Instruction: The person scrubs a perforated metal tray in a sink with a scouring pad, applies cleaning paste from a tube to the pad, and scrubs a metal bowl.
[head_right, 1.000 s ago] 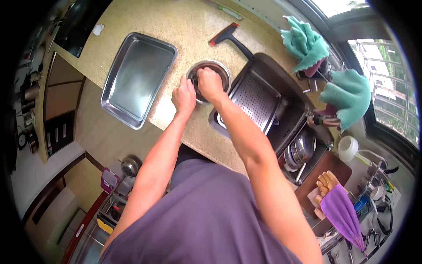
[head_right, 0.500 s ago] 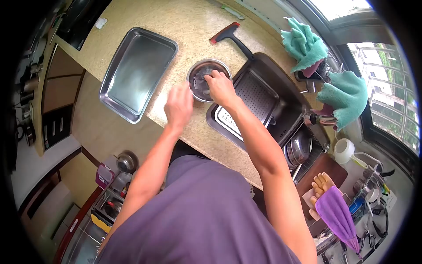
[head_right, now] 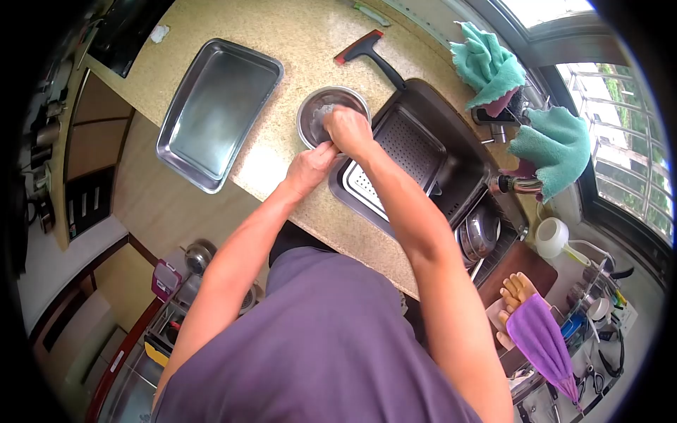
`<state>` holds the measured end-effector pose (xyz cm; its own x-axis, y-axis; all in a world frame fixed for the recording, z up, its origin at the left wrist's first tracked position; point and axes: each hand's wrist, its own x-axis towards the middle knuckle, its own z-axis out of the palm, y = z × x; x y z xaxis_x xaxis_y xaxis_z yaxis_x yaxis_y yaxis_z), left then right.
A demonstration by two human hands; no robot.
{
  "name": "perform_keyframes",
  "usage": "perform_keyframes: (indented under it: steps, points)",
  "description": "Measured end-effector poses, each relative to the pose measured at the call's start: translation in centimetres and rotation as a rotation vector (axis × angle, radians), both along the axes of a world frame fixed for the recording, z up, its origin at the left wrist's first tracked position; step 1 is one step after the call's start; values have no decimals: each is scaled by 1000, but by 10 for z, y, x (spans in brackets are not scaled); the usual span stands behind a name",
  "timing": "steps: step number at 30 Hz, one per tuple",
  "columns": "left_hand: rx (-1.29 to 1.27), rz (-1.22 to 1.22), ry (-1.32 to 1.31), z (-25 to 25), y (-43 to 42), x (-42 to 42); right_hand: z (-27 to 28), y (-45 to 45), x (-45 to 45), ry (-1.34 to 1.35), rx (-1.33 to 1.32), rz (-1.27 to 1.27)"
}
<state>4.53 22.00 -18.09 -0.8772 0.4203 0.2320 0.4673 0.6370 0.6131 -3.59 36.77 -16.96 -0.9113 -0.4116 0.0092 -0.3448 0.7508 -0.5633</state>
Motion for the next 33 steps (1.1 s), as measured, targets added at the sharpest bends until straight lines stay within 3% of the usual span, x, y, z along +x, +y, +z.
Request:
perform_keyframes:
  steps: [1,3,4,7,9,15,19,21,23,25,27,33]
  points:
    - [4,-5,-1,-3,1,-1,-3,-4,-2,-1,4,-5]
    - [-71,-29,-45,-6,-1,-6,-9,-12,-7,-379,72,-214]
    - [-110,-39,-77,-6,-2,-6,-10,-9,-1,-246,-41,-147]
    - [-17,30,-52,-5,5,0,-10,-18,-12,-282,109,-140]
    - [60,28,-43,-6,5,2,-8,-29,-23,-149,62,-171]
    - [-10,32,-161,-6,7,4,-12,-21,-8,-321,192,-78]
    - [97,79,-179,-1,9,1,-9,-31,-28,-131,69,-218]
    - [162,71,-151,1,6,6,-9,-29,-18,-257,226,-100]
    - [-7,49,-227,-1,8,3,-9,-22,-13,-224,222,-39]
    - [74,93,-219,6,10,3,-4,-23,-13,-257,132,-124]
    - [145,74,-197,6,8,0,-6,-31,-20,-98,33,-191]
    - [56,87,-229,7,10,1,-13,-17,-18,-324,179,65]
